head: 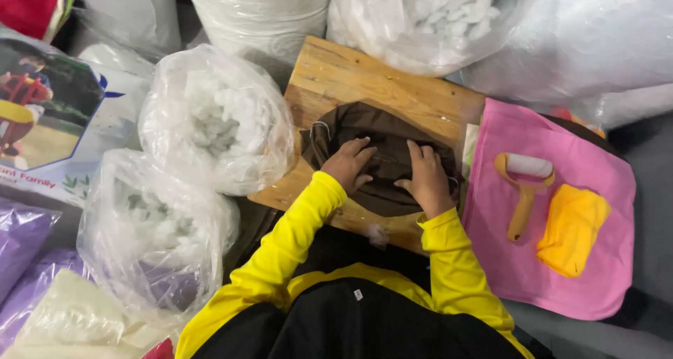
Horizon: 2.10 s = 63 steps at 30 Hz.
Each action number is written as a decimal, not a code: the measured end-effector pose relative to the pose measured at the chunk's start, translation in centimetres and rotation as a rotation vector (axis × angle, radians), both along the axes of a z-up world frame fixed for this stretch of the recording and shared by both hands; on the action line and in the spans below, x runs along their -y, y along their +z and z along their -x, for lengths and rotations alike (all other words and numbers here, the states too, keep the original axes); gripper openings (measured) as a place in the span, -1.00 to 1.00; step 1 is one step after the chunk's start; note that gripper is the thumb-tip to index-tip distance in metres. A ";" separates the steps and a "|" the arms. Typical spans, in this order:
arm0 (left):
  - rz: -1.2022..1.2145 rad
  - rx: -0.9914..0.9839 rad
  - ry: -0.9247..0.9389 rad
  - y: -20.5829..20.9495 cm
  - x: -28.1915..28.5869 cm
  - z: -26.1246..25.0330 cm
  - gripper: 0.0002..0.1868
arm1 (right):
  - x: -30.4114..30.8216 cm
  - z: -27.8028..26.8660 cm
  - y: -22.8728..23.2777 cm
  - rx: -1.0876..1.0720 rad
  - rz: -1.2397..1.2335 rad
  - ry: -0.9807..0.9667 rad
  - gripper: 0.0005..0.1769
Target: Stuffing a brown pillowcase with white fiberfill, zipping it closed, and cleaning it with a lint roller.
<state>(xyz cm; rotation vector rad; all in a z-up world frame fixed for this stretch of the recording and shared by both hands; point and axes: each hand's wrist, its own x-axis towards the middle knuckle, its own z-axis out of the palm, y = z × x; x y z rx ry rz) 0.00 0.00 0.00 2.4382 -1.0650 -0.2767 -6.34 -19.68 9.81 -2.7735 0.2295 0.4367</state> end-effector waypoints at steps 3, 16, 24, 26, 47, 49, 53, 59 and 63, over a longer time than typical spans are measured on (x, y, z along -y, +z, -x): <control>0.421 0.234 0.095 2.9 -5.1 5.3 -0.47 | -1.9 1.8 -0.8 0.394 0.022 0.077 -0.32; -0.376 0.192 0.837 -10.4 -26.1 23.7 0.13 | -29.6 5.5 -3.0 0.748 -0.709 0.969 -0.87; -0.200 -0.269 0.980 -9.7 -31.2 18.7 -0.65 | -33.2 2.5 -14.0 0.170 -0.223 0.786 -0.32; -0.055 -0.009 1.065 -9.0 -35.3 16.2 -0.79 | -35.1 2.4 -13.6 0.425 -0.272 0.869 -0.51; -0.441 -0.525 1.191 -19.8 -41.3 12.0 -0.39 | -34.4 -0.7 -29.3 -0.414 -0.635 0.763 -0.16; -0.313 -0.496 1.221 -16.5 -40.1 12.2 -0.54 | -34.7 -0.5 -27.0 -0.335 -0.677 0.773 -0.22; -0.087 -0.178 1.214 -6.9 -38.3 12.4 -0.39 | -36.5 -0.2 -22.4 0.036 -0.778 0.828 -0.43; 0.166 0.135 1.137 4.7 -35.6 13.1 -0.38 | -32.5 0.0 -15.3 0.164 -1.067 0.765 -0.44; 0.541 0.350 0.969 7.8 -32.3 12.7 -0.52 | -25.3 1.1 -9.1 0.287 -1.234 0.635 -0.32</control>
